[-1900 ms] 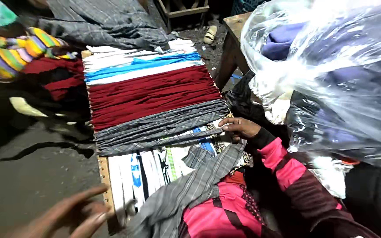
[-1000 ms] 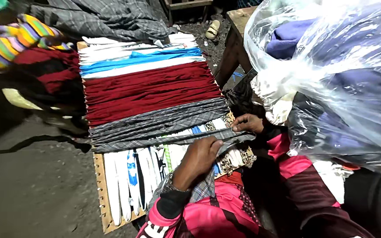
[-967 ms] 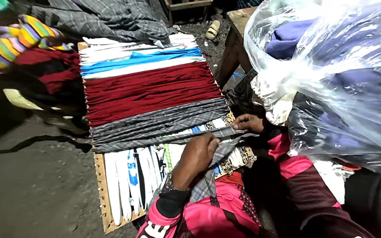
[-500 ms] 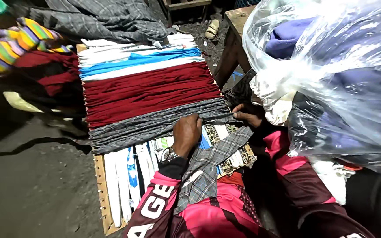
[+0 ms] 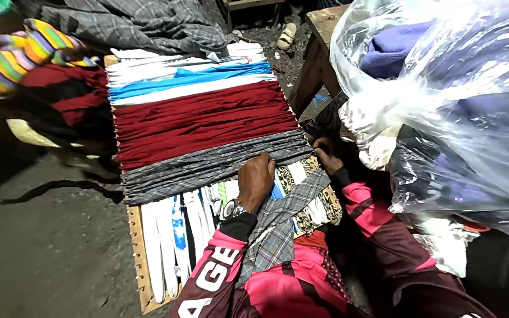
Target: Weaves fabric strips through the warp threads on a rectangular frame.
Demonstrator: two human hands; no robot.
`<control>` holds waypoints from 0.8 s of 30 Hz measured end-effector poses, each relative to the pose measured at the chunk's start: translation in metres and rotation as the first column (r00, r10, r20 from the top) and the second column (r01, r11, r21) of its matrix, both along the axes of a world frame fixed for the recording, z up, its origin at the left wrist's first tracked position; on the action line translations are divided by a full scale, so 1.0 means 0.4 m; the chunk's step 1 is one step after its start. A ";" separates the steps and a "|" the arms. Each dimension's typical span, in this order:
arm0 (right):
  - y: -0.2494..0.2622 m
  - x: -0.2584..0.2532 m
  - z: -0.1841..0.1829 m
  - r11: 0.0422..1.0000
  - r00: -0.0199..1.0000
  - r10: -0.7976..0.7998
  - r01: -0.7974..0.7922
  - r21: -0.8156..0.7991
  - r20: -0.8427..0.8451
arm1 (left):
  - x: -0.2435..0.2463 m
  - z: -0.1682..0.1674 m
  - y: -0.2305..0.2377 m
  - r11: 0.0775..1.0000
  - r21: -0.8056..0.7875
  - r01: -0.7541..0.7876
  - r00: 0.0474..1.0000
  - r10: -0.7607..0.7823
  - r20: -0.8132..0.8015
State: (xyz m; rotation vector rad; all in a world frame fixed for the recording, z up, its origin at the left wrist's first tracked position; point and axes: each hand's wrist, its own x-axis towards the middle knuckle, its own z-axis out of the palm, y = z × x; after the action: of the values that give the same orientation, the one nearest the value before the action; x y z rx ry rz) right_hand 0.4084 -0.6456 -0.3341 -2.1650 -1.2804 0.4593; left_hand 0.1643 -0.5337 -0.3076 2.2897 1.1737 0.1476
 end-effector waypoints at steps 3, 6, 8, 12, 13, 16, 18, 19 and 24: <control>-0.017 0.009 -0.020 0.999 0.999 0.025 -0.026 0.027 0.029 | -0.004 -0.005 0.000 1.000 0.002 0.020 1.000 -0.020 0.008; -0.033 0.005 -0.034 1.000 0.985 -0.017 0.017 -0.004 -0.174 | -0.009 0.004 -0.003 0.999 -0.021 0.029 0.999 -0.029 -0.013; -0.029 -0.008 0.011 0.988 0.947 -0.090 0.046 -0.146 -0.307 | -0.010 0.013 -0.007 0.999 -0.040 0.029 0.999 -0.030 -0.024; 0.030 -0.053 0.157 0.844 0.916 -0.265 0.070 -0.533 -0.300 | -0.001 0.035 -0.029 0.997 -0.056 0.052 0.999 -0.052 -0.003; 0.050 -0.049 0.173 0.803 0.929 -0.252 0.044 -0.594 -0.272 | 0.005 0.039 -0.039 0.997 -0.057 0.052 0.999 -0.052 0.008; 0.111 -0.039 0.195 0.708 0.982 -0.117 -0.020 -0.706 -0.145 | 0.027 0.054 -0.083 0.992 -0.081 0.093 0.994 -0.087 0.073; 0.154 -0.043 0.218 0.635 0.993 -0.081 -0.017 -0.772 -0.089 | 0.047 0.064 -0.116 0.971 -0.154 0.182 0.980 -0.167 0.107; 0.176 -0.050 0.238 0.592 0.997 -0.042 -0.021 -0.805 -0.057 | 0.059 0.073 -0.132 0.948 -0.217 0.232 0.970 -0.209 0.125; 0.237 -0.093 0.284 0.387 0.980 0.190 -0.019 -0.922 0.060 | 0.096 0.107 -0.198 0.670 -0.689 0.278 0.952 -0.095 0.292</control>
State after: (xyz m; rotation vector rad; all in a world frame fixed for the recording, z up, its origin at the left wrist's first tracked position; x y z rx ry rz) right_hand 0.3713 -0.5507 -0.2205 -3.0789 -1.4235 1.3674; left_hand 0.2026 -0.6128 -0.2648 1.5992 0.6783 -0.1166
